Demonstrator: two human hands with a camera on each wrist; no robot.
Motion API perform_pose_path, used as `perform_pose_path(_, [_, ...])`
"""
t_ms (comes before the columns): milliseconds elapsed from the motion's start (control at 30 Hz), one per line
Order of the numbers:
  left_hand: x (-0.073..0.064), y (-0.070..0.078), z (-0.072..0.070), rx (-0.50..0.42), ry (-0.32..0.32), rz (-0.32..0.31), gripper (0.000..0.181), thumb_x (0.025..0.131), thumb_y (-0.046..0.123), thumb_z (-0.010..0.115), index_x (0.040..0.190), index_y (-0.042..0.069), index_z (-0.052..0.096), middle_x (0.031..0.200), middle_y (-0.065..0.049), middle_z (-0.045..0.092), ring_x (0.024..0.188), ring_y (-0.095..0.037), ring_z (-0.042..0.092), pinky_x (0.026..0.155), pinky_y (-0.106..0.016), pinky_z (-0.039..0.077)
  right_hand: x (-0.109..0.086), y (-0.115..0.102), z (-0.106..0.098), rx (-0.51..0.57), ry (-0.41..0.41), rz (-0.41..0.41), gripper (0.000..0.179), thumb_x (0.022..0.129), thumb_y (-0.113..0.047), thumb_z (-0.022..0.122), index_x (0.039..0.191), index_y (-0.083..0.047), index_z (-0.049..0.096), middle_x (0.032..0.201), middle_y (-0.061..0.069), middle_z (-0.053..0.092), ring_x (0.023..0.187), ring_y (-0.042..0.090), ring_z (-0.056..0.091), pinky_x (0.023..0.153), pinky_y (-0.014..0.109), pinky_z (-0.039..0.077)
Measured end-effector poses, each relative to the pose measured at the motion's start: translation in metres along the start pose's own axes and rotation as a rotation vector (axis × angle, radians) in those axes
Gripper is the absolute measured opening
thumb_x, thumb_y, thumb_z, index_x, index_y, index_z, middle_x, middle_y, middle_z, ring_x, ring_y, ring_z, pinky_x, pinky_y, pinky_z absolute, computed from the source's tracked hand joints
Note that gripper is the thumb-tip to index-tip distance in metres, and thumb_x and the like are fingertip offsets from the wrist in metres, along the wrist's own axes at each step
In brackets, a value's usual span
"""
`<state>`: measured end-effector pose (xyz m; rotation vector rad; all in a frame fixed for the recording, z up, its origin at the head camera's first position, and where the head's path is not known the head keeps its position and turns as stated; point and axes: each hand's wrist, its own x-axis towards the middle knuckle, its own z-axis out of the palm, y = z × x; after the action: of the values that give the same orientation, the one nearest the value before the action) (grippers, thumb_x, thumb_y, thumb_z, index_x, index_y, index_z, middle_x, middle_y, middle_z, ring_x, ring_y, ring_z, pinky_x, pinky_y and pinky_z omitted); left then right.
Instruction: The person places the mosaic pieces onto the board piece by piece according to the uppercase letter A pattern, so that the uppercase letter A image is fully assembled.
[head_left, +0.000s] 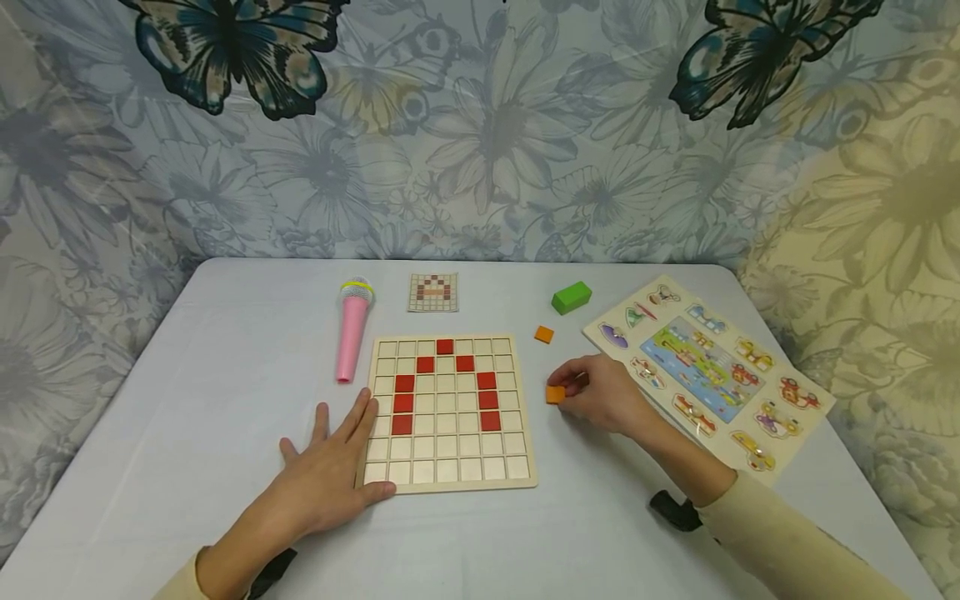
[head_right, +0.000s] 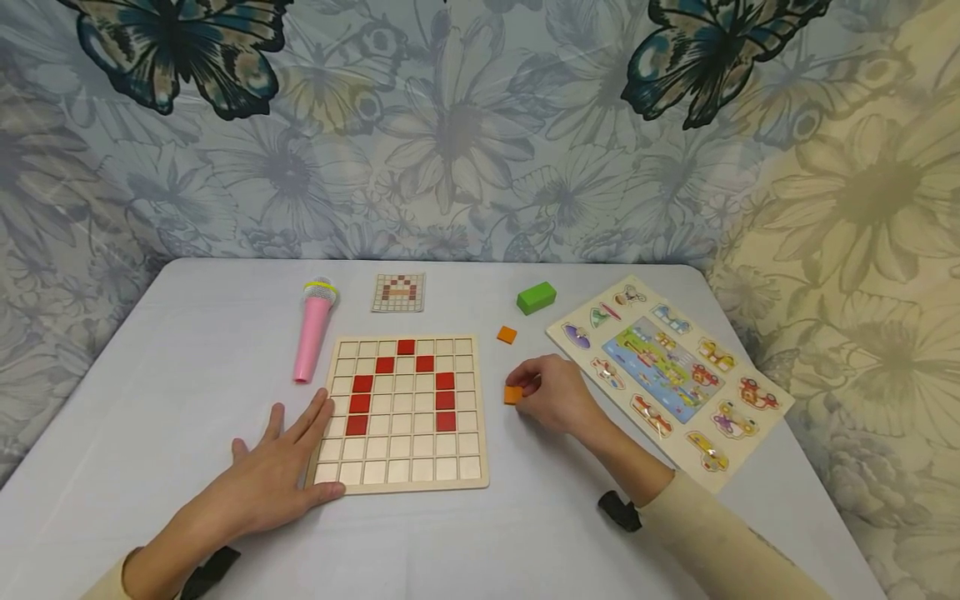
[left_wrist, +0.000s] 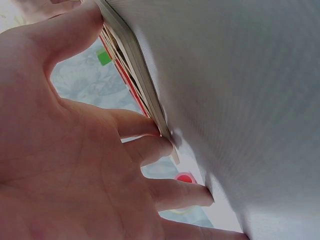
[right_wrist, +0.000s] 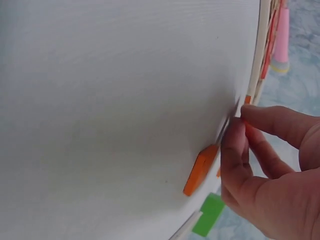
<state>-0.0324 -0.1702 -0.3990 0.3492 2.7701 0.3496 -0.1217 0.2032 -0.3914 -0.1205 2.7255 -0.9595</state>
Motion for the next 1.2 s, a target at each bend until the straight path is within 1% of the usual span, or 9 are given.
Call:
perform_pose_path(200, [-0.001, 0.000, 0.000, -0.009, 0.001, 0.002, 0.111, 0.088, 0.063, 0.073, 0.168, 0.011, 0.017, 0.177, -0.004, 0.006, 0.150, -0.066, 0.013, 0.091, -0.096, 0.021, 0.002, -0.007, 0.002, 0.018, -0.003, -0.020, 0.026, 0.080, 0.004, 0.080, 0.104, -0.007, 0.079, 0.097, 0.006, 0.072, 0.088, 0.021, 0.062, 0.074, 0.031, 0.053])
perform_pose_path(333, [0.000, 0.000, 0.000, 0.002, 0.003, 0.007, 0.111, 0.088, 0.064, 0.072, 0.168, 0.010, 0.016, 0.177, -0.004, 0.007, 0.150, -0.067, 0.014, 0.090, -0.096, 0.022, 0.004, -0.013, 0.006, 0.028, -0.003, -0.034, 0.026, 0.081, 0.003, 0.080, 0.104, -0.008, 0.079, 0.099, 0.007, 0.073, 0.090, 0.021, 0.063, 0.074, 0.029, 0.053])
perform_pose_path(533, [0.000, -0.001, 0.000, 0.008, 0.006, 0.008, 0.111, 0.088, 0.063, 0.073, 0.168, 0.010, 0.017, 0.177, -0.005, 0.007, 0.149, -0.067, 0.015, 0.090, -0.095, 0.023, 0.009, -0.022, 0.014, 0.051, -0.027, -0.080, 0.026, 0.081, 0.003, 0.080, 0.105, -0.007, 0.080, 0.097, 0.006, 0.072, 0.089, 0.021, 0.062, 0.074, 0.028, 0.053])
perform_pose_path(967, [0.001, -0.001, 0.001, 0.001, 0.013, 0.006, 0.111, 0.088, 0.062, 0.073, 0.168, 0.009, 0.017, 0.177, -0.005, 0.008, 0.150, -0.067, 0.014, 0.090, -0.096, 0.021, 0.018, -0.050, 0.033, 0.098, -0.054, -0.155, 0.027, 0.077, 0.000, 0.082, 0.101, -0.013, 0.081, 0.095, 0.001, 0.072, 0.084, 0.017, 0.063, 0.078, 0.031, 0.053])
perform_pose_path(1200, [0.001, -0.001, 0.001, 0.001, 0.013, 0.008, 0.111, 0.088, 0.062, 0.073, 0.168, 0.010, 0.016, 0.177, -0.005, 0.007, 0.150, -0.067, 0.014, 0.091, -0.096, 0.022, 0.023, -0.066, 0.046, 0.113, -0.093, -0.200, 0.021, 0.079, -0.003, 0.085, 0.098, -0.011, 0.081, 0.090, 0.001, 0.073, 0.080, 0.012, 0.063, 0.076, 0.028, 0.053])
